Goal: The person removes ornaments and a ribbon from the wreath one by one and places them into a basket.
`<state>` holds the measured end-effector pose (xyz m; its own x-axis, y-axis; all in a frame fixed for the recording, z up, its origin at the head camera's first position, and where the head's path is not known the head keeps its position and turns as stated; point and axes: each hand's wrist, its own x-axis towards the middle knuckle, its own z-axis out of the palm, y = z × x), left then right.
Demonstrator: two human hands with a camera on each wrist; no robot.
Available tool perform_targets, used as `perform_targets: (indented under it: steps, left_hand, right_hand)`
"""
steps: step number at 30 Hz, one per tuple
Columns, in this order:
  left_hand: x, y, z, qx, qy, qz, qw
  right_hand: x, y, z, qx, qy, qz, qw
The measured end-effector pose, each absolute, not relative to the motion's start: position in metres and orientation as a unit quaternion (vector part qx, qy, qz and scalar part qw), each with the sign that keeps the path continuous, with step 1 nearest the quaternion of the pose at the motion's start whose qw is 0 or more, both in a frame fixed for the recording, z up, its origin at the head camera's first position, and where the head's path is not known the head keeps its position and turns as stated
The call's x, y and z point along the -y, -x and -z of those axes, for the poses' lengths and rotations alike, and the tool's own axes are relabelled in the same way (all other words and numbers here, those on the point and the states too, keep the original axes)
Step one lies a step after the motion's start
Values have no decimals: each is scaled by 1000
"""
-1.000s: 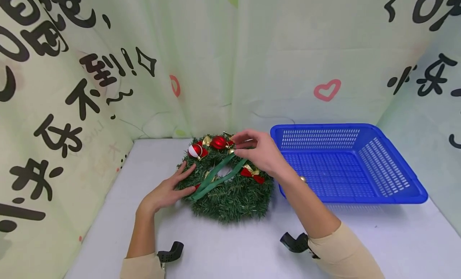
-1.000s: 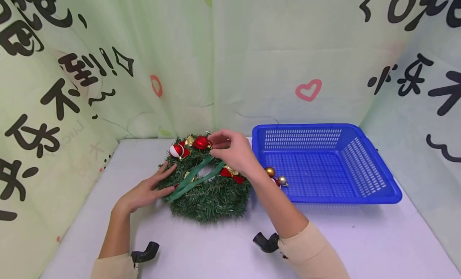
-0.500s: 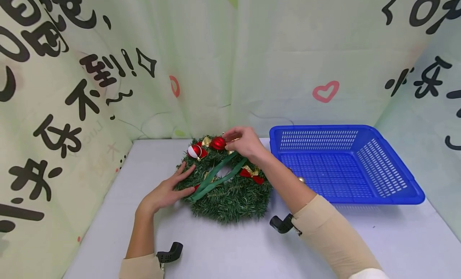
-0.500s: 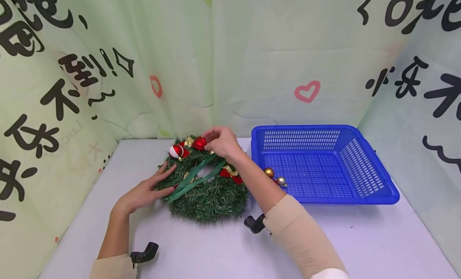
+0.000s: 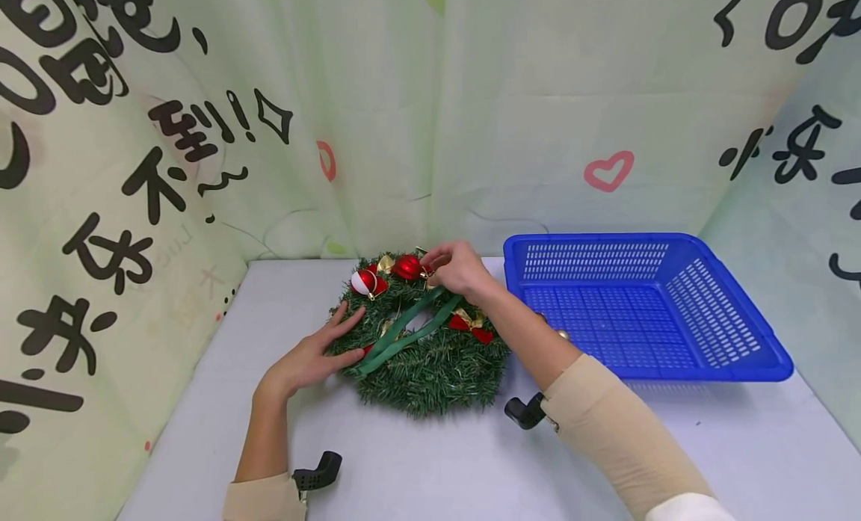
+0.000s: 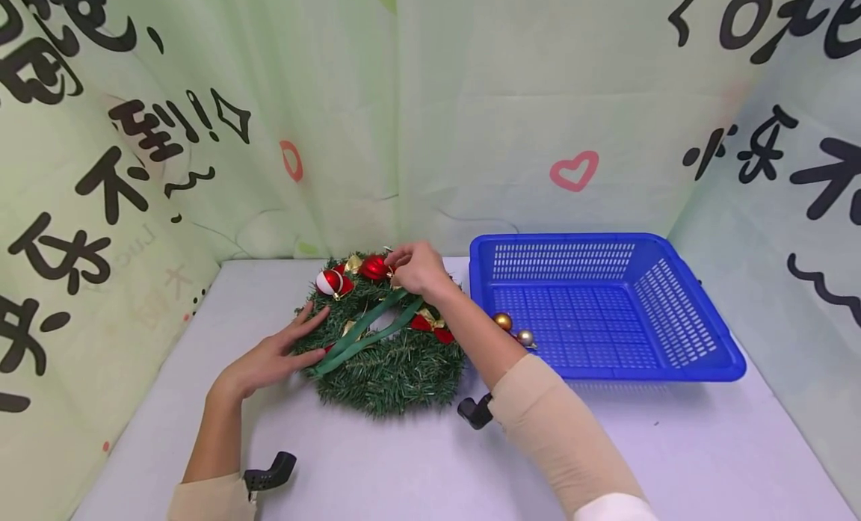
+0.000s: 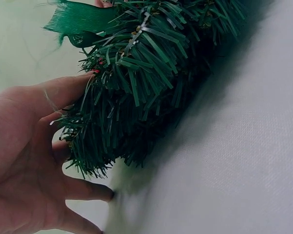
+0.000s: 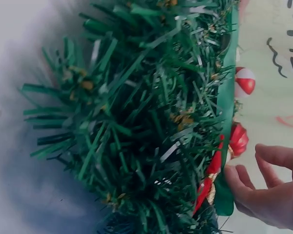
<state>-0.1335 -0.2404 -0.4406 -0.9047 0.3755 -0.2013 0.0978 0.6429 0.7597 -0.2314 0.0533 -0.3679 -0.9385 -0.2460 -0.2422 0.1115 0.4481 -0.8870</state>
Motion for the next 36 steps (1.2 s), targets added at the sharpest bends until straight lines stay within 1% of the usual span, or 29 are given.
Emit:
perform_targets:
  steps: [4,7,18,31,36]
  left_hand:
    - [241,133,440,-890,-132,-401,173]
    - [240,133,440,-890,-132,-401,174]
    - [240,135,441,-886,-131,-408,176]
    - [241,136,442,-887,-133,-405,175]
    - [241,136,443,-887,-132,-405,177]
  right_hand:
    - [-54,233,371,-845,37,502,181]
    - [-54,234,373,-852,39,490,179]
    - [-49,240,385,-878,43,447,164]
    - [-42,243,389,-905,47,398,142]
    - [-40,244,391,-923,59,359,126]
